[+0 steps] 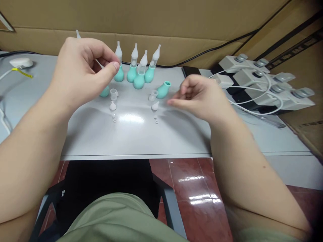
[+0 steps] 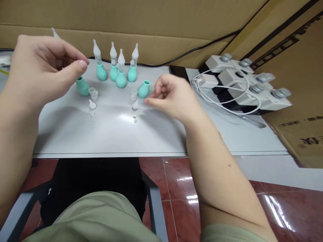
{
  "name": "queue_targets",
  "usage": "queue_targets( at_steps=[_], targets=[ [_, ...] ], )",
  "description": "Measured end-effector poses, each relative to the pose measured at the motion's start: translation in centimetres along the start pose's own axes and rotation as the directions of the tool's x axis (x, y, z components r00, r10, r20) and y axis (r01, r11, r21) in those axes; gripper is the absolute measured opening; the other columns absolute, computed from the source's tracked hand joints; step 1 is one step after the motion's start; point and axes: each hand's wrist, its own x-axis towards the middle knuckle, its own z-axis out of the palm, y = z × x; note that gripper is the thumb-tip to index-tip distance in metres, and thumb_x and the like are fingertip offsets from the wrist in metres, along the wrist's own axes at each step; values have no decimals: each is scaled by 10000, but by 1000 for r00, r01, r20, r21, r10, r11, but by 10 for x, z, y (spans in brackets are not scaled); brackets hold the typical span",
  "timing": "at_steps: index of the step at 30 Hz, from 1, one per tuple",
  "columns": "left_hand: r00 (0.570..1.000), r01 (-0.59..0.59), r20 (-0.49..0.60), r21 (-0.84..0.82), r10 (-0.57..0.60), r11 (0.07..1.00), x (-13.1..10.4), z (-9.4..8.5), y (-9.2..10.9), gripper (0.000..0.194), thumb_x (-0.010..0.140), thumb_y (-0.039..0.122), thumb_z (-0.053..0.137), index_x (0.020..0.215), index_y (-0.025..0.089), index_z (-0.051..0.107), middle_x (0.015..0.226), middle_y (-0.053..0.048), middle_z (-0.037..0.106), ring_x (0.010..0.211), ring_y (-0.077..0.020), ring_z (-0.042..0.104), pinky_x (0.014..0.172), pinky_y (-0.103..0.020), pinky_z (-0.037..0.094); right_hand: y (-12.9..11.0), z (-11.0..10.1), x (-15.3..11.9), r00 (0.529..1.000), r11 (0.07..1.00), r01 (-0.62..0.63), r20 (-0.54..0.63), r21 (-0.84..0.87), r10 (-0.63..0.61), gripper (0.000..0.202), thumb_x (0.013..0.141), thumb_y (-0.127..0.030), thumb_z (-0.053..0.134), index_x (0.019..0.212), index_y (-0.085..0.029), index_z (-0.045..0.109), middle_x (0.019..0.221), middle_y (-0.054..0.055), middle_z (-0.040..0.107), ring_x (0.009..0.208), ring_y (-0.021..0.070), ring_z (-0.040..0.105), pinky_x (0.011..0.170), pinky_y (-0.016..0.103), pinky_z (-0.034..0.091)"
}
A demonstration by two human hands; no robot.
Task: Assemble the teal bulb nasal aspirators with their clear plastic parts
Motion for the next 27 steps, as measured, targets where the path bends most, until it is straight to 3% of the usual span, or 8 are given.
queue_targets(
  at_steps=[3,5,7,10,13,20,24,27],
  targets=[
    [1000,-4,7,16,3,1000,1,-1,-1,114,925,395,830,944,300,891,918,-43,857,814,-280,784,768,-436,597,-5,-14,9,977,999,6,-211,-34,-13,336,828,-186,988,934,-240,673,988,76,759,776,180,598,714,386,442],
    [998,35,44,47,-37,998,2,-1,1,188,938,457,858,1064,326,909,994,-43,873,994,-330,840,872,-446,662,-7,-17,19,990,984,-31,-141,-173,7,417,890,-179,998,1283,-200,857,1274,133,839,841,188,604,778,393,485],
    [993,68,91,75,-75,995,4,2,4,340,923,506,893,1228,358,910,1071,-38,885,1220,-375,845,978,-448,700,-8,-15,29,999,960,-48,-5,-275,48,567,955,-171,970,1513,-191,876,1446,160,846,920,220,664,870,406,542],
    [984,85,147,99,-99,991,6,9,11,522,900,544,922,1390,373,874,1140,-32,888,1385,-397,811,1055,-446,718,-11,-8,41,995,947,-60,62,-316,83,333,995,-111,913,1324,-156,932,1205,125,872,914,244,699,880,398,542],
    [974,93,195,119,-115,989,7,11,12,601,891,555,932,1456,374,839,1188,-26,881,1430,-399,798,1110,-449,714,-16,-4,46,994,954,-100,20,-284,110,203,961,-12,893,1129,-126,896,972,82,801,863,216,671,826,373,504],
    [920,195,282,278,-273,941,14,-29,-26,571,867,474,947,1416,356,846,1180,-18,843,1399,-402,802,1250,-503,653,-33,-14,47,993,937,-104,14,-334,115,138,983,-75,928,1104,-137,901,964,54,810,815,165,623,791,364,461],
    [882,206,265,530,-391,823,21,-36,-40,518,820,377,920,1335,342,949,1185,-39,890,1086,-376,832,1078,-528,688,-26,-16,45,985,919,-166,-9,-357,174,157,938,-55,922,1057,-152,889,896,33,792,773,158,616,754,365,453],
    [870,184,286,567,-401,803,23,-30,-38,587,833,308,893,1416,345,957,1265,-62,914,972,-321,792,924,-459,649,-14,-17,45,979,921,-201,-34,-333,201,207,928,11,898,1088,-119,884,960,62,815,811,160,642,797,363,479]
  ],
)
